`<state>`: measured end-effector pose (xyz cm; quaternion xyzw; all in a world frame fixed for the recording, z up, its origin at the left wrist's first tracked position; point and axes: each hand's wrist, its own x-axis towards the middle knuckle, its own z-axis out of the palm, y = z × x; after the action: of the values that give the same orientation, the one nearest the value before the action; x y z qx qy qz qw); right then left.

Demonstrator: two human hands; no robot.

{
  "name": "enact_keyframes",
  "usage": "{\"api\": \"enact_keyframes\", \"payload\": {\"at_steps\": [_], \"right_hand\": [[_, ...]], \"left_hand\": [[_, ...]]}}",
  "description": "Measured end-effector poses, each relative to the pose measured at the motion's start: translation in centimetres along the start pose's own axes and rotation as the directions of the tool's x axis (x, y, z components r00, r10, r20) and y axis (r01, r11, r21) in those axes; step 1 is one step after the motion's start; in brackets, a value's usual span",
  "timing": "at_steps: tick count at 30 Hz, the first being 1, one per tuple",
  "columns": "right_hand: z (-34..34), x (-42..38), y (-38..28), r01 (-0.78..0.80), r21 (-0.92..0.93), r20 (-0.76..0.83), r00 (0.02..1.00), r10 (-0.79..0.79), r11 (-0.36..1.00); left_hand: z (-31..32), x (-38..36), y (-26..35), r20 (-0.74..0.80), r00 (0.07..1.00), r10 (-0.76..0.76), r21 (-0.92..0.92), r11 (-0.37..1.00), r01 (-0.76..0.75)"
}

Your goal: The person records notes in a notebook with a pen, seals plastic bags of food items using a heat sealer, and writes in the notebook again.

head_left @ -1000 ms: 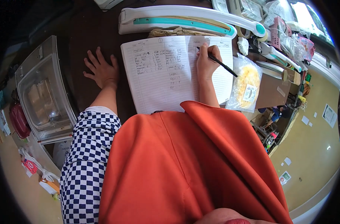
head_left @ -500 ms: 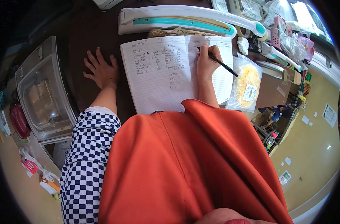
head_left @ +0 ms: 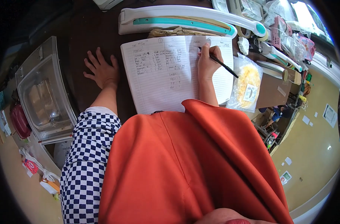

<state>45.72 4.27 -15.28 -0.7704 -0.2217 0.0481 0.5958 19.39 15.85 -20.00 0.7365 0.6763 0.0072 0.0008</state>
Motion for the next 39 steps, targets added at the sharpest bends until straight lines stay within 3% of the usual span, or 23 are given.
{"api": "enact_keyframes", "payload": {"at_steps": [8, 15, 18, 21, 23, 26, 39], "right_hand": [[-0.4, 0.2, 0.7, 0.069, -0.123, 0.018, 0.998, -0.068, 0.990], [-0.2, 0.1, 0.4, 0.004, -0.040, -0.031, 0.999, -0.005, 0.999], [-0.6, 0.4, 1.4, 0.117, -0.145, 0.046, 0.993, -0.111, 0.983], [-0.5, 0.3, 0.0, 0.102, -0.104, 0.019, 0.995, -0.101, 0.989], [-0.4, 0.2, -2.5, -0.153, 0.140, 0.004, 0.988, 0.154, 0.978], [-0.8, 0.5, -2.1, -0.084, 0.071, 0.030, 0.996, 0.082, 0.994], [-1.0, 0.7, -1.5, -0.072, 0.051, 0.040, 0.997, 0.070, 0.996]], "left_hand": [[0.2, 0.0, -0.1, -0.010, 1.000, 0.002, 0.009, 1.000, -0.001], [0.4, 0.0, -0.2, -0.013, 1.000, 0.009, 0.006, 1.000, -0.009], [0.4, 0.0, -0.1, -0.003, 1.000, -0.001, 0.037, 0.999, 0.001], [0.4, -0.1, -0.2, 0.002, 1.000, 0.002, 0.029, 1.000, -0.002], [0.3, 0.1, -0.1, -0.010, 1.000, 0.006, 0.015, 1.000, -0.006], [0.3, 0.0, -0.1, 0.003, 1.000, -0.001, 0.023, 1.000, 0.001], [0.0, 0.0, 0.1, 0.011, 1.000, -0.006, 0.008, 1.000, 0.005]]}}
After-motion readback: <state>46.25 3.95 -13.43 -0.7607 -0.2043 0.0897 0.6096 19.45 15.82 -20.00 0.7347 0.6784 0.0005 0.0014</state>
